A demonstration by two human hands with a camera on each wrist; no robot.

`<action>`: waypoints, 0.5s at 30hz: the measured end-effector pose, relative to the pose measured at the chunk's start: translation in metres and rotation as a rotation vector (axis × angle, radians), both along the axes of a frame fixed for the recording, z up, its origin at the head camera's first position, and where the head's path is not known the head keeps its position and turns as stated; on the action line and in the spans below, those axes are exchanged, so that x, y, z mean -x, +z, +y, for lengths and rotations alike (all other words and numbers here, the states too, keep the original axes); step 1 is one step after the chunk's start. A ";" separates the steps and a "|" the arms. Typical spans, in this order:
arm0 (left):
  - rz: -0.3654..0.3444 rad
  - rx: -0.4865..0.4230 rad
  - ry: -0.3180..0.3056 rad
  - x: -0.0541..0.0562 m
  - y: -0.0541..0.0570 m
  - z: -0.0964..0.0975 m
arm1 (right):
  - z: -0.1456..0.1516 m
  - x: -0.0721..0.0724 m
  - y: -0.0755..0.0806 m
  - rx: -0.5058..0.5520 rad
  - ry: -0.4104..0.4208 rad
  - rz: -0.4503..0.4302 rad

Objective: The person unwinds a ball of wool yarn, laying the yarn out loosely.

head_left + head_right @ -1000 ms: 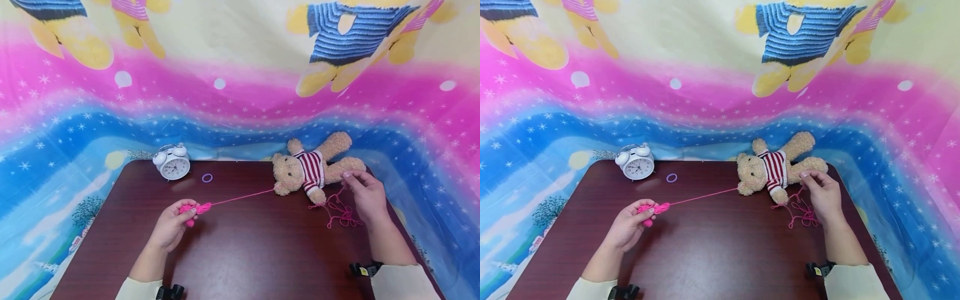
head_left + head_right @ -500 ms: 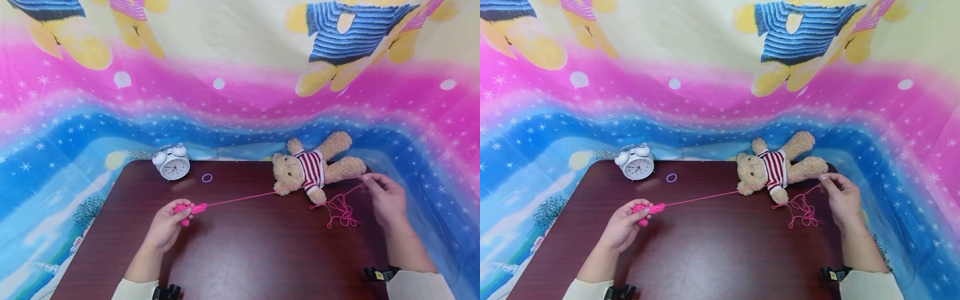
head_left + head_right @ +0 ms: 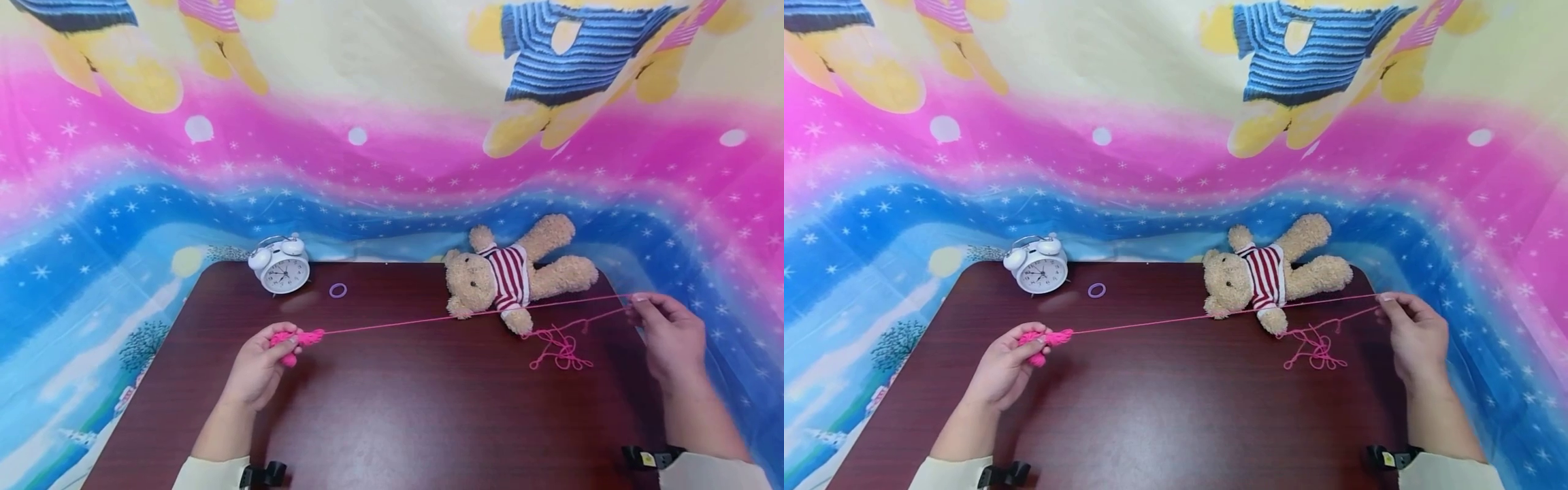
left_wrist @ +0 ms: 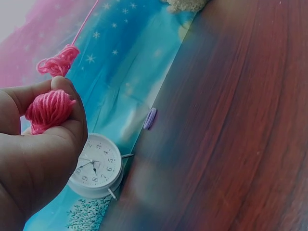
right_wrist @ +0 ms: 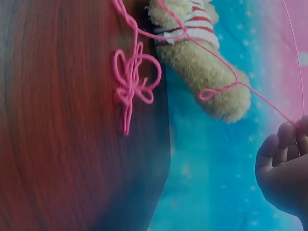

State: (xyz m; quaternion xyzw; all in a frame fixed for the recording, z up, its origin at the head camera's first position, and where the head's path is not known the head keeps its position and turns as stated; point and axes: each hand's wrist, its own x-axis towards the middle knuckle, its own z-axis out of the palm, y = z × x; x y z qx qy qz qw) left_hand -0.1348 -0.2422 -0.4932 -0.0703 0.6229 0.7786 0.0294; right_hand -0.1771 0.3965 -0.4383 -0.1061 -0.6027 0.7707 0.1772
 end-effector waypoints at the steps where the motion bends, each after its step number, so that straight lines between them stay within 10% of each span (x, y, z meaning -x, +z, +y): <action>1: -0.001 0.003 0.004 -0.001 0.000 -0.002 | 0.003 -0.001 0.000 0.006 -0.003 -0.007; 15: 0.004 0.022 0.059 -0.007 0.000 -0.030 | 0.037 -0.013 -0.010 -0.006 -0.111 -0.128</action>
